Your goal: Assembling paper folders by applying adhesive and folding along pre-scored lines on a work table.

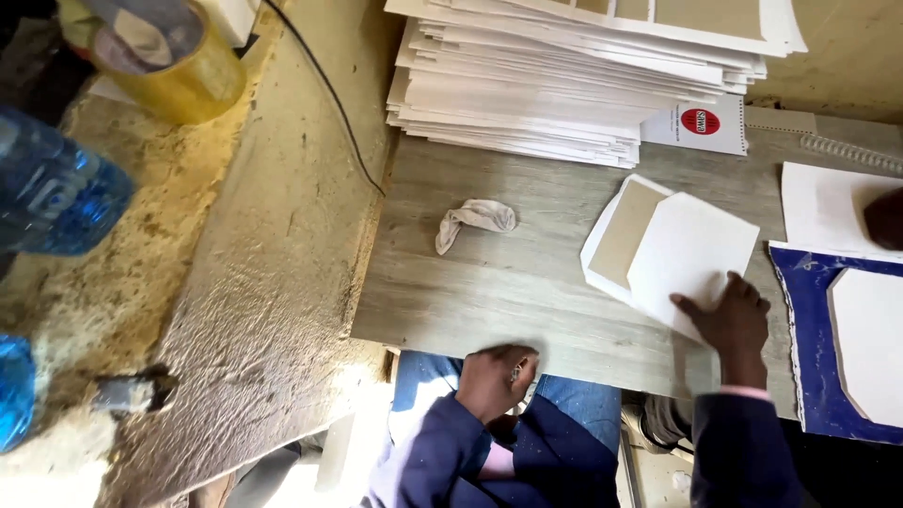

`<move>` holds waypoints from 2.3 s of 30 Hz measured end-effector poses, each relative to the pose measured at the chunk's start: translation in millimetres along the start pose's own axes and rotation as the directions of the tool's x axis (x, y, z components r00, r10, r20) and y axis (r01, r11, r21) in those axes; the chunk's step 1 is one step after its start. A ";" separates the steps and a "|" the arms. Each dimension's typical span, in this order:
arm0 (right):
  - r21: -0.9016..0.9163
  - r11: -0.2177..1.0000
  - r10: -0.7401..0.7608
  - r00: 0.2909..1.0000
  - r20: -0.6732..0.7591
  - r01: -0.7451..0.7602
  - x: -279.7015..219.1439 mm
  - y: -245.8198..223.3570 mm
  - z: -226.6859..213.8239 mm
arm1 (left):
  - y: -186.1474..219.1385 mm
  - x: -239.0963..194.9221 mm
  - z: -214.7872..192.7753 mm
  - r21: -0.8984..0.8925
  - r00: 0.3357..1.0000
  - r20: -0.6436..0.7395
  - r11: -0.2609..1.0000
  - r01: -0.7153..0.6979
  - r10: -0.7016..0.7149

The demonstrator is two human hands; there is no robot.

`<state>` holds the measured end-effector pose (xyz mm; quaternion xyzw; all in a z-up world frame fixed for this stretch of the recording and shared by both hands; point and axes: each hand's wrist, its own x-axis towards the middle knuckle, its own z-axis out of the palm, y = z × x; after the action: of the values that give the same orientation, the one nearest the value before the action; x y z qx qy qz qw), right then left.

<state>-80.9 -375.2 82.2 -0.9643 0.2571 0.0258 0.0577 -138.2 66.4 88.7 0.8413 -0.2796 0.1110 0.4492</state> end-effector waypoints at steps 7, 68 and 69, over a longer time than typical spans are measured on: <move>0.134 0.948 -0.299 0.951 0.076 0.288 -107.1 -27.1 -13.0 | -21.8 -76.5 -6.5 -0.412 0.642 0.613 0.506 0.758 -0.461; 0.830 0.444 -0.206 0.863 0.461 -0.338 -99.9 -101.6 -63.1 | -104.0 54.0 -176.6 -0.423 0.809 0.203 0.696 0.581 -0.552; 0.830 0.444 -0.207 0.863 0.461 -0.337 -91.9 -100.6 -61.0 | -113.3 54.3 -172.3 -0.423 0.809 0.201 0.695 0.581 -0.553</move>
<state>-109.1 -250.8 159.9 -0.7332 0.2452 0.1377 0.6191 -18.1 237.0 132.4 0.7558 -0.0379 -0.1278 0.6411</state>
